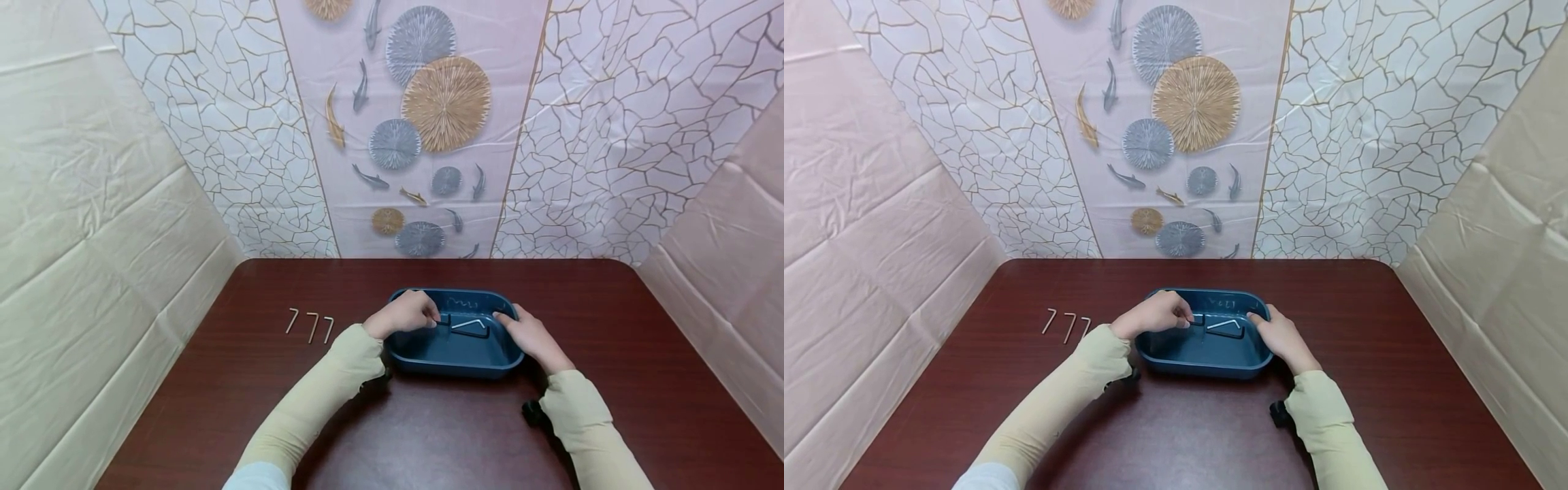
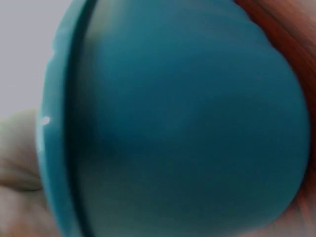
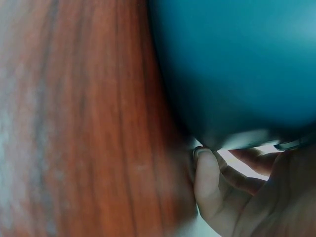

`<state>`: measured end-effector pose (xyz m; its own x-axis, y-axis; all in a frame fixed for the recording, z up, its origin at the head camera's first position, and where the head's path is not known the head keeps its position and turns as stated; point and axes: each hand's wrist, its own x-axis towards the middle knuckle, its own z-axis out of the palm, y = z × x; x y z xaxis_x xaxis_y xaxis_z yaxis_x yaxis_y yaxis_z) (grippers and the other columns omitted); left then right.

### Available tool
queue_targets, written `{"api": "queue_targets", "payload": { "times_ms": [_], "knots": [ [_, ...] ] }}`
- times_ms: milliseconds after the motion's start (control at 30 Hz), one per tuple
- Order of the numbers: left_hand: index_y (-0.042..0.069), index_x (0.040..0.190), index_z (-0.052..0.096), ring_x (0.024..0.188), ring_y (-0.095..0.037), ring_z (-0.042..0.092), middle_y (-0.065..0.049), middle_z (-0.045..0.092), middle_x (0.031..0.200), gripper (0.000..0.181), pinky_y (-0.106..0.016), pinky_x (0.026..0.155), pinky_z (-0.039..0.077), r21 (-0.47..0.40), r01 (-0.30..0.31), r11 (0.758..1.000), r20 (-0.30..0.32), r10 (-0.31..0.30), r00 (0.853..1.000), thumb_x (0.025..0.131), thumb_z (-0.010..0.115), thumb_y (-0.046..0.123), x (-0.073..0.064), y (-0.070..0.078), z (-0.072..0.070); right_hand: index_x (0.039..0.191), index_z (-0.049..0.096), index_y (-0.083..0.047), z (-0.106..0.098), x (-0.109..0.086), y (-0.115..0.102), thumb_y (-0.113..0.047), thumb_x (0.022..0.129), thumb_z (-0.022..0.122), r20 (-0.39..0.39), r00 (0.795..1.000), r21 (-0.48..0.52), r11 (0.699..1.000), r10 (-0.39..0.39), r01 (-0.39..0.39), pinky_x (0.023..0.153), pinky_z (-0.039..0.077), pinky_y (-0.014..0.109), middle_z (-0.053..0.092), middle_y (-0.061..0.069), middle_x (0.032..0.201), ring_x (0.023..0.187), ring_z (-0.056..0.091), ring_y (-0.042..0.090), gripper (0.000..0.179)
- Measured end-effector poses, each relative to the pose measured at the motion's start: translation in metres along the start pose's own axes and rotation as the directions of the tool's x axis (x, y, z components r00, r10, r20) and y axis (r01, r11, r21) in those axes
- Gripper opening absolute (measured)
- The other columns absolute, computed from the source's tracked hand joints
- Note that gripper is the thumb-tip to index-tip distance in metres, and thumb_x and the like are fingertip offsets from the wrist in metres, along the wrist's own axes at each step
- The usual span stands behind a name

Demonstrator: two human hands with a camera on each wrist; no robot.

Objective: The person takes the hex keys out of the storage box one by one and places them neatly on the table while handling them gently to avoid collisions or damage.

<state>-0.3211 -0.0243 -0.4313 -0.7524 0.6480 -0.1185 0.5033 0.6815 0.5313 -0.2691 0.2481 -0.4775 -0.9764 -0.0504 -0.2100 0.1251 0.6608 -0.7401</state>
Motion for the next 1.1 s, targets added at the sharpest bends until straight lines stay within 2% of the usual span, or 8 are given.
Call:
{"api": "queue_targets", "payload": {
  "times_ms": [300,467,633,833,1100],
  "knots": [
    [0.006,0.105,0.076,0.076,-0.012,0.059,0.0,0.071,0.095,0.013,-0.025,0.07,0.049,-0.077,-0.045,0.996,-0.116,0.036,0.993,0.098,0.066,0.009,-0.006,-0.002,-0.012,0.153,0.028,0.003,0.0,0.0,0.002,-0.052,0.106,0.039,0.002,1.0,0.008,1.0,0.001,-0.001,0.098,0.045,0.058,0.039,0.033,0.148,0.127,0.049,0.046,0.073],
    [0.004,0.107,0.075,0.077,-0.013,0.06,-0.002,0.071,0.093,0.015,-0.026,0.068,0.049,-0.117,-0.036,0.992,-0.152,0.018,0.988,0.099,0.063,0.008,-0.013,-0.006,-0.022,0.154,0.027,0.003,0.0,0.0,0.002,-0.051,0.106,0.039,0.006,1.0,0.008,1.0,0.0,-0.001,0.099,0.044,0.06,0.038,0.033,0.149,0.128,0.047,0.047,0.073],
    [0.004,0.106,0.074,0.078,-0.014,0.061,-0.001,0.071,0.091,0.014,-0.027,0.067,0.048,-0.141,-0.019,0.99,-0.215,-0.012,0.977,0.099,0.065,0.011,-0.023,-0.014,-0.036,0.154,0.026,0.004,-0.001,-0.001,0.0,-0.052,0.106,0.038,0.005,1.0,0.007,1.0,-0.002,0.002,0.098,0.045,0.06,0.037,0.034,0.149,0.128,0.047,0.048,0.074],
    [0.004,0.106,0.074,0.081,-0.016,0.062,-0.003,0.07,0.091,0.014,-0.03,0.071,0.05,-0.164,0.027,0.986,-0.305,-0.076,0.949,0.098,0.066,0.013,-0.04,-0.033,-0.053,0.155,0.023,0.004,0.0,-0.001,0.001,-0.053,0.106,0.038,0.012,1.0,0.001,1.0,-0.006,0.006,0.1,0.043,0.061,0.035,0.033,0.151,0.131,0.044,0.05,0.077],
    [0.005,0.105,0.071,0.089,-0.021,0.063,-0.006,0.07,0.094,0.012,-0.038,0.083,0.049,-0.193,0.098,0.976,-0.401,-0.17,0.9,0.097,0.067,0.013,-0.072,-0.06,-0.076,0.155,0.024,0.004,0.0,-0.002,0.0,-0.055,0.105,0.037,0.013,1.0,0.005,1.0,-0.005,0.005,0.1,0.042,0.062,0.035,0.033,0.151,0.131,0.044,0.049,0.078]
  ]
}}
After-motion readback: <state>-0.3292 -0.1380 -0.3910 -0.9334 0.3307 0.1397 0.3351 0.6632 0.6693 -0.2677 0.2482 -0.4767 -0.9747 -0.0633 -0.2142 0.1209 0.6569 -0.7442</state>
